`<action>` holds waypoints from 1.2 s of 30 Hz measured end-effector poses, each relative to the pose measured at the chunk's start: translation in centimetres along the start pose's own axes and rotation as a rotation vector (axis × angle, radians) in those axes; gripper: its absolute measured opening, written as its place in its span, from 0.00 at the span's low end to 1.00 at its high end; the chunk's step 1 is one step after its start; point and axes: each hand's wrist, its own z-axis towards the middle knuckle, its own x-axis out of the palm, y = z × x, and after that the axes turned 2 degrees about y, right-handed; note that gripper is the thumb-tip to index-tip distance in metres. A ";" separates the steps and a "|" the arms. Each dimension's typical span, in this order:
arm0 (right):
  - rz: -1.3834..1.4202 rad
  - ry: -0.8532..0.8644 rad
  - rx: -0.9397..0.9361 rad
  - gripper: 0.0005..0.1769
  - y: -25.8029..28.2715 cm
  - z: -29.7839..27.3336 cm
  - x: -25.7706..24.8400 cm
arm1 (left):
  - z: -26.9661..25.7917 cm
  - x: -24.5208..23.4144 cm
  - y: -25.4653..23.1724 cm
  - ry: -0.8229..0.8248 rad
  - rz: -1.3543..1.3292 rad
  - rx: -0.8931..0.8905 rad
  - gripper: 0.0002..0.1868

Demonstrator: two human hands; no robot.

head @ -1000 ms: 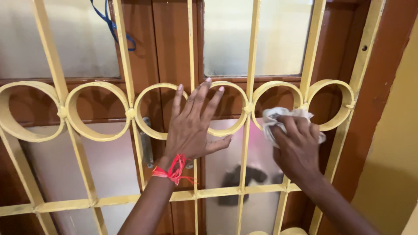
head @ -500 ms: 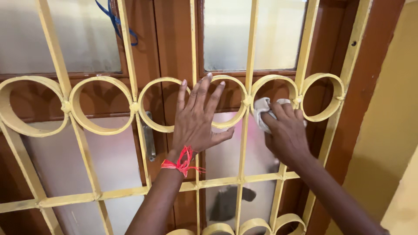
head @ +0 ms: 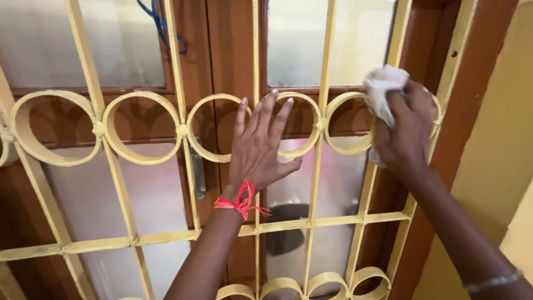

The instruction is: The person wipes the surface of a wooden door with a white cloth. They clean the frosted glass panels and the yellow metal security grille attached to the door, moving the cloth in circular and linear motions.

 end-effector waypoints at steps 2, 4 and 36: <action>-0.040 0.046 -0.016 0.25 0.8 1.3 1.2 | 0.0 0.1 0.0 -0.001 0.002 -0.003 0.54; -0.116 0.113 -0.026 0.27 2.1 2.1 2.4 | 0.1 0.3 0.1 -0.024 -0.002 -0.001 0.53; -0.333 0.341 -0.173 0.21 1.6 -6.4 1.6 | -0.3 1.6 0.4 -0.094 -0.039 -0.001 0.51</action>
